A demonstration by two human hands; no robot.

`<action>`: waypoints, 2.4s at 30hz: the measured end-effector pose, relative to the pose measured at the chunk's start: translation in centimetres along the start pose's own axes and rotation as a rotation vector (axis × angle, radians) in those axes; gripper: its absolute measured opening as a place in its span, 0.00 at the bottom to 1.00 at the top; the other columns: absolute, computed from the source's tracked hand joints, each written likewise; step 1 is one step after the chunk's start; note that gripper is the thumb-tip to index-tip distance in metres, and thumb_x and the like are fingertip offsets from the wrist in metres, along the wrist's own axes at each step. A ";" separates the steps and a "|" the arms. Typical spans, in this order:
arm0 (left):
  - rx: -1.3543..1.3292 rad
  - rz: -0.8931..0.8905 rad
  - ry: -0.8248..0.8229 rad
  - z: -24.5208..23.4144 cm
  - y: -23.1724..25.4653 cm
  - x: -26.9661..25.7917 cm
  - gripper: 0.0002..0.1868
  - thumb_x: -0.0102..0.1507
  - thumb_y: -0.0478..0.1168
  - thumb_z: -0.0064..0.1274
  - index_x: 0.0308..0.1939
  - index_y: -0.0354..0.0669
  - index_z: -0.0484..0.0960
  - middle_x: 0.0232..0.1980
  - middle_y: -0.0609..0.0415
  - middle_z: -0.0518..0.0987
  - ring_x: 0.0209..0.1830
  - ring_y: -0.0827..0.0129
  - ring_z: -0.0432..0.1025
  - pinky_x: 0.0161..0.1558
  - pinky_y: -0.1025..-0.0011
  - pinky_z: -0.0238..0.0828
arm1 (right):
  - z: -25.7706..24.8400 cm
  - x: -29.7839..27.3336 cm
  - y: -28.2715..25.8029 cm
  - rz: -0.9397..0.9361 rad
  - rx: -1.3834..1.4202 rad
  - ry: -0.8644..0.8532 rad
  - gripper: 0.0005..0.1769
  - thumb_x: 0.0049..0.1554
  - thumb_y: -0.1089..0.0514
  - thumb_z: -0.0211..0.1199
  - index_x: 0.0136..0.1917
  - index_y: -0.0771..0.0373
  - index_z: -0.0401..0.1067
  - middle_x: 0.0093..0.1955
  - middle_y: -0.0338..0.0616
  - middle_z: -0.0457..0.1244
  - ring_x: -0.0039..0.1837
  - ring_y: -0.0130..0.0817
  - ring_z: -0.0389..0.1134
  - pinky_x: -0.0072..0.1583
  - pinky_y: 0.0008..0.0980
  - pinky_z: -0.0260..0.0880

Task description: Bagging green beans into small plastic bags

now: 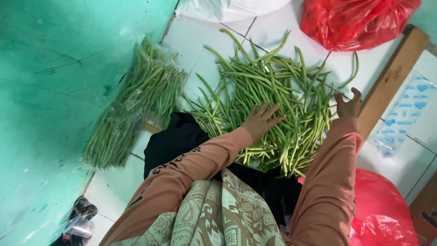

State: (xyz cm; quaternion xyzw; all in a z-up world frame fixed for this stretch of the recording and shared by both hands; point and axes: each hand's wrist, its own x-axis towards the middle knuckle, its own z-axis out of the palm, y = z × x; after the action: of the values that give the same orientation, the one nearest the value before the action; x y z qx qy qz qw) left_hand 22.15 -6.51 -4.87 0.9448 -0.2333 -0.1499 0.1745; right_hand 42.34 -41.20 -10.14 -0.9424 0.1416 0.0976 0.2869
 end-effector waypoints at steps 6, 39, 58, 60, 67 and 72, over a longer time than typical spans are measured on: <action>0.063 -0.034 -0.162 -3.2 0.9 -0.2 0.50 0.66 0.31 0.50 0.82 0.69 0.39 0.85 0.49 0.30 0.84 0.43 0.28 0.75 0.31 0.34 | 4.0 4.2 -3.5 0.081 -0.089 0.022 0.43 0.55 0.30 0.66 0.75 0.49 0.59 0.71 0.58 0.52 0.75 0.61 0.47 0.72 0.59 0.47; -0.123 0.003 -0.166 -9.2 0.4 -4.9 0.38 0.58 0.37 0.70 0.71 0.45 0.71 0.65 0.35 0.72 0.38 0.56 0.79 0.35 0.55 0.83 | -6.3 -30.6 -20.1 -0.549 -0.188 -0.373 0.53 0.55 0.56 0.71 0.81 0.70 0.41 0.69 0.71 0.58 0.57 0.64 0.71 0.53 0.63 0.77; 0.077 -0.511 -0.510 5.1 -0.5 0.8 0.43 0.69 0.56 0.39 0.75 0.47 0.29 0.68 0.19 0.56 0.66 0.28 0.58 0.52 0.50 0.73 | 15.2 -12.1 -34.4 -0.500 -0.410 -0.548 0.62 0.50 0.35 0.75 0.84 0.41 0.40 0.87 0.44 0.32 0.85 0.55 0.28 0.77 0.73 0.38; 0.028 -0.506 -0.433 6.0 -0.7 0.5 0.35 0.67 0.56 0.43 0.65 0.49 0.38 0.59 0.29 0.60 0.57 0.37 0.60 0.49 0.53 0.72 | 16.8 -11.5 -33.5 -0.629 -0.576 -0.427 0.68 0.42 0.22 0.75 0.83 0.43 0.43 0.76 0.48 0.48 0.74 0.55 0.52 0.65 0.64 0.63; -0.063 -0.473 -0.252 6.9 -0.3 -0.1 0.20 0.65 0.56 0.51 0.43 0.54 0.57 0.41 0.50 0.68 0.40 0.56 0.64 0.45 0.59 0.72 | 19.5 -11.9 -28.6 -0.561 -0.406 -0.484 0.45 0.49 0.33 0.76 0.69 0.62 0.69 0.60 0.51 0.58 0.65 0.58 0.63 0.59 0.61 0.72; -0.155 -0.428 -0.101 7.5 0.6 -2.2 0.17 0.62 0.56 0.59 0.22 0.59 0.75 0.23 0.71 0.76 0.23 0.74 0.68 0.41 0.65 0.71 | 15.6 -16.6 -27.0 -0.699 -0.305 -0.519 0.31 0.55 0.45 0.72 0.67 0.59 0.70 0.56 0.52 0.57 0.60 0.60 0.64 0.56 0.61 0.75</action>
State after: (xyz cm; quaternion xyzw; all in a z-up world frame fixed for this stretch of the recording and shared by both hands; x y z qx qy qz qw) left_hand 17.32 -7.86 -10.86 0.9478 -0.0241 -0.2481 0.1991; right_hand 33.88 -7.41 -4.62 -0.9094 -0.2771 0.2476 0.1867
